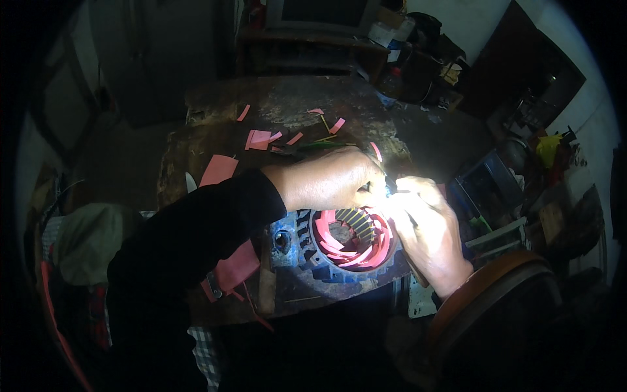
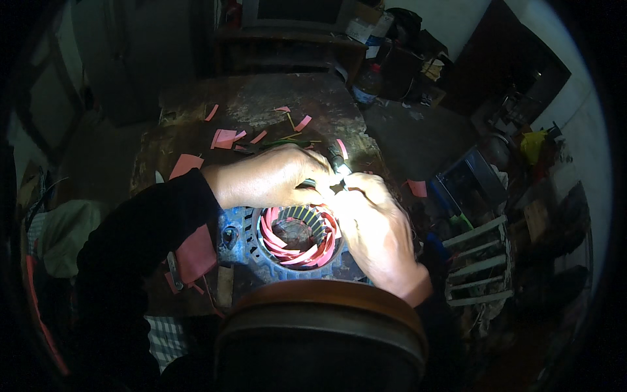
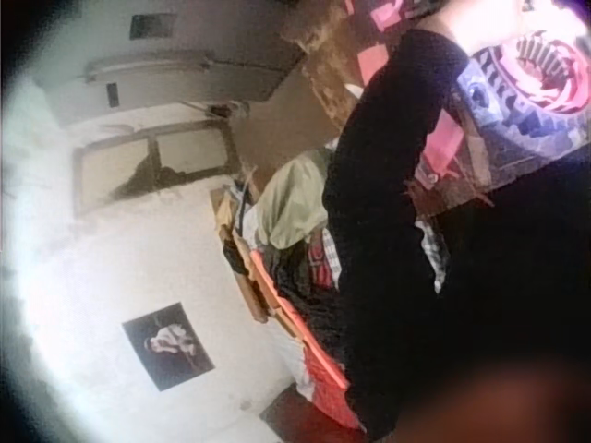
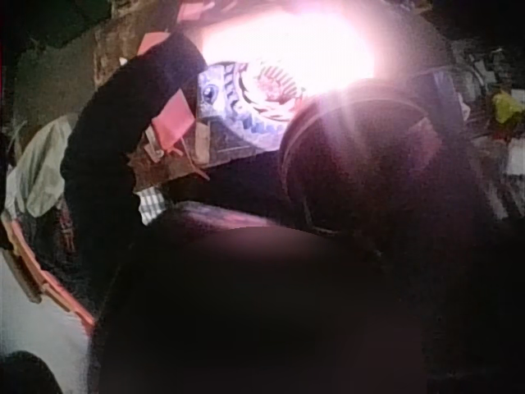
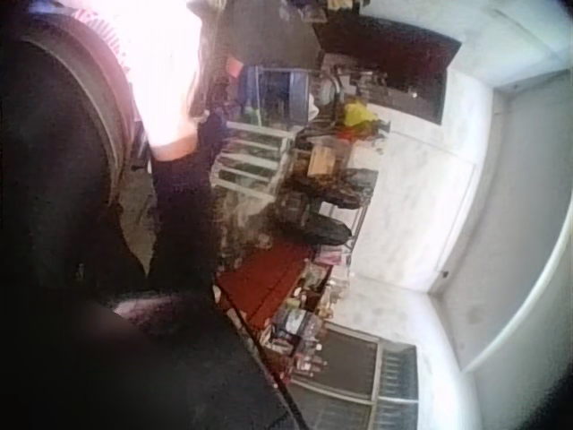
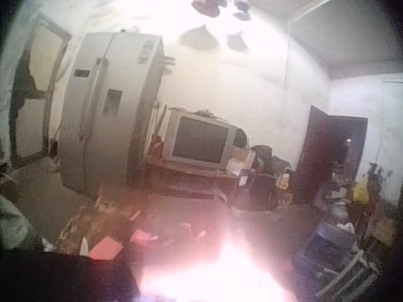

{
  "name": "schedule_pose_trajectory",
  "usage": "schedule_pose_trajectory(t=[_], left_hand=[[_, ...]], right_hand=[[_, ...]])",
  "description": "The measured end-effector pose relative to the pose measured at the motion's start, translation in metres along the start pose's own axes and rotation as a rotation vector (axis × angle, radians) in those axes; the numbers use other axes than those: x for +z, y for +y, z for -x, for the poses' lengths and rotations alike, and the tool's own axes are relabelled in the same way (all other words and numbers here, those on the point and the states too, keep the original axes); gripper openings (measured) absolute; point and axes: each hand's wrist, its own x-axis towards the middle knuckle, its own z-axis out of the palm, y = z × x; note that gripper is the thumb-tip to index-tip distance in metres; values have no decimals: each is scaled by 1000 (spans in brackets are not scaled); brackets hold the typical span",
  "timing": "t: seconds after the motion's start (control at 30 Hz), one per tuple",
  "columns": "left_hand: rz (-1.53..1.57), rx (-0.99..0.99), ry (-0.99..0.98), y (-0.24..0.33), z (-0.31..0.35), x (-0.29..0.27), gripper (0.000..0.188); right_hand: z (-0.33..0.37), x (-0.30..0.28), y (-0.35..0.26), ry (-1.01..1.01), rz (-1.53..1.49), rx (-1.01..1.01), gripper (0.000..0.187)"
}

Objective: The person cuts pink insulating material into strips using a knife and inserts them into the slots of a blue motor stator. They then use a wooden mallet to tap the strips into place and adjust them by hand.

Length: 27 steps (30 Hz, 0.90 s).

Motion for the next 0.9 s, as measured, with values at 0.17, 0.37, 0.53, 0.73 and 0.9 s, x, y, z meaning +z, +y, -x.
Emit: schedule_pose_trajectory(t=[0.17, 0.37, 0.53, 0.73, 0.9], left_hand=[[-100, 32, 63, 5, 5, 4, 18], [-197, 134, 157, -1, 4, 19, 14], [-275, 84, 52, -2, -6, 19, 15], [-257, 109, -9, 2, -10, 6, 18], [-276, 28, -27, 5, -7, 13, 19]], right_hand=[[-16, 10, -2, -25, 70, -96, 17], [-11, 15, -1, -48, 199, -114, 22], [-3, 18, -4, -146, 245, -56, 19], [-1, 11, -10, -145, 85, -33, 18], [1, 11, -11, -213, 148, 27, 21]])
